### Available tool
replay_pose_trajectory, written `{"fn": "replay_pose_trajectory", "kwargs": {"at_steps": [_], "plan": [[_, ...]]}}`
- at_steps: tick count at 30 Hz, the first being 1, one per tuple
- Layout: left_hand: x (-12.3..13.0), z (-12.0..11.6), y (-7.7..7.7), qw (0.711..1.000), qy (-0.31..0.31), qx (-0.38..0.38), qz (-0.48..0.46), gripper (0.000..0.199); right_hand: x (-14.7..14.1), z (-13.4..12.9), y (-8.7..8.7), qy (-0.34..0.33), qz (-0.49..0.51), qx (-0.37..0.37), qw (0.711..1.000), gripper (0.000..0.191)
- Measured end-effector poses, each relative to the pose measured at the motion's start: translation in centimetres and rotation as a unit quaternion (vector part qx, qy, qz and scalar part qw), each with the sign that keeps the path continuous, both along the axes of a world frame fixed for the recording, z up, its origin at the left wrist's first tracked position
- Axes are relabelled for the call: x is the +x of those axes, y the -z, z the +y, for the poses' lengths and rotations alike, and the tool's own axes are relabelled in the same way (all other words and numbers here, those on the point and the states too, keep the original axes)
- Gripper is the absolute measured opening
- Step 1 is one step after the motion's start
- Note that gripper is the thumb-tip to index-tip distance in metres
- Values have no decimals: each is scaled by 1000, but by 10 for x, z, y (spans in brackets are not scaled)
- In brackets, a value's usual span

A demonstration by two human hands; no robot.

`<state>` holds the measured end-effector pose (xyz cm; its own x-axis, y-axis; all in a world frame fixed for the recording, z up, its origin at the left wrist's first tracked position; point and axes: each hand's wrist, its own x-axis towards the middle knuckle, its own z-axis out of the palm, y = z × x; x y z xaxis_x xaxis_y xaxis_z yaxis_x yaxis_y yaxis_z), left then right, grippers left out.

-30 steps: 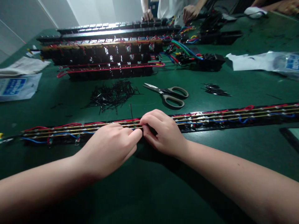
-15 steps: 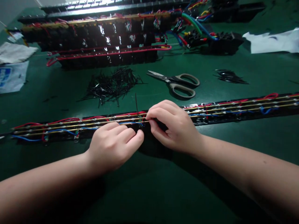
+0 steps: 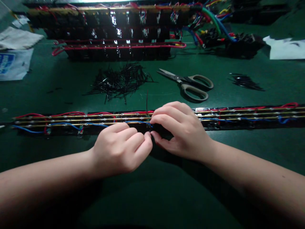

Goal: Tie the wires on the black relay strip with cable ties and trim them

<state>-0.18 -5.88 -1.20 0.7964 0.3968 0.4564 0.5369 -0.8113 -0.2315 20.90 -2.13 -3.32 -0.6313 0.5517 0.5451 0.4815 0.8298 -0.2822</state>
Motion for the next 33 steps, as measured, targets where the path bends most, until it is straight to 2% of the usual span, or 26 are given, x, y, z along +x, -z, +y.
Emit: {"fn": "replay_pose_trajectory", "kwargs": {"at_steps": [22,33], "plan": [[1,1,-4,1000,27,-2,-15,5,0,0,2,9,-15,21,1000,13],[1,1,1,999,50,-6,-20,7,0,1,3,15,-18,39,999,11]]}}
